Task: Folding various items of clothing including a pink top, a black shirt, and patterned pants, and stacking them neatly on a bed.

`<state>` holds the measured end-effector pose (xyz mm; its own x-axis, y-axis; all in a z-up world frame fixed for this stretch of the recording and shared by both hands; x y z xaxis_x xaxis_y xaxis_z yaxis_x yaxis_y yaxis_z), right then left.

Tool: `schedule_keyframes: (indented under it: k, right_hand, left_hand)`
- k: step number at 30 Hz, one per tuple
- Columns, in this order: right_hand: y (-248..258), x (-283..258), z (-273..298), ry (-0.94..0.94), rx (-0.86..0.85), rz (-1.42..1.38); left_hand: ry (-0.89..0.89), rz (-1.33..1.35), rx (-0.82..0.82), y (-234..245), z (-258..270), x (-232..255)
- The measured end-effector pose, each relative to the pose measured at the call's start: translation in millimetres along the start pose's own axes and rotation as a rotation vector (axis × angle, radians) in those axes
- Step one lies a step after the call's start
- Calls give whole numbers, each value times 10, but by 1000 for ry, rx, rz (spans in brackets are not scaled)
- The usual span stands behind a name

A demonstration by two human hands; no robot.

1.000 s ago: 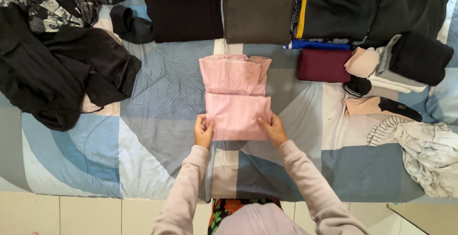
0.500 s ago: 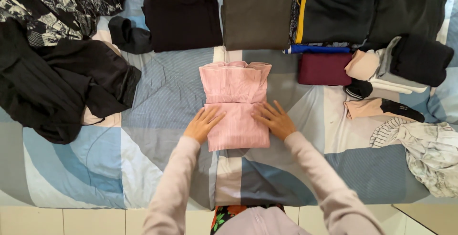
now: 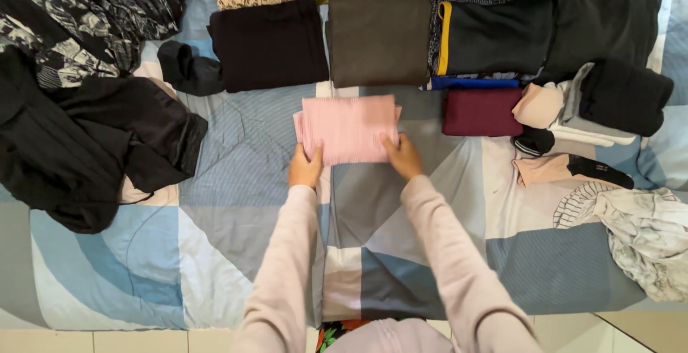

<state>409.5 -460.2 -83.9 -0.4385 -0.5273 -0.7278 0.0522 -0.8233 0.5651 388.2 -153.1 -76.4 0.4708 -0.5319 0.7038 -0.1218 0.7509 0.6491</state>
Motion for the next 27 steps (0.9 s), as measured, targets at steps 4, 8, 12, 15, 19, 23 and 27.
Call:
schedule_keyframes:
  k: [4,8,12,15,19,23,27]
  right_hand:
    - [-99,120,117,80,118,133]
    - [-241,353,236,5,422,149]
    - [-517,958,492,-259,916,-473]
    - [-819,256,872,-712,365,-1296]
    - [-1358,220,644,-675,-141,-1923]
    - [-1154,-381,516,-525,-119,-1897]
    - [-1063,-879,521,-521,-248,-1994]
  left_hand:
    - [92,-110,31,-97,131,-74]
    - [-40,-62,390,180,311,296]
    - [144,43,98,153,123,275]
    - [305,400,-167,-227,-110,-162]
    - [402,950,-471,-527,-28,-303]
    - [322,874,-464,-339,4,-401]
    - [180,800,-165,301,-74,-981]
Point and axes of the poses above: each hand's wrist, its own z-axis away from the middle knuckle, its own y-axis out of the back of the hand, x = y × z, the point moved 6 cm from there along -z, towards the middle knuckle, and after that the axes turned 3 degrees about x, right-handed, at the moved point
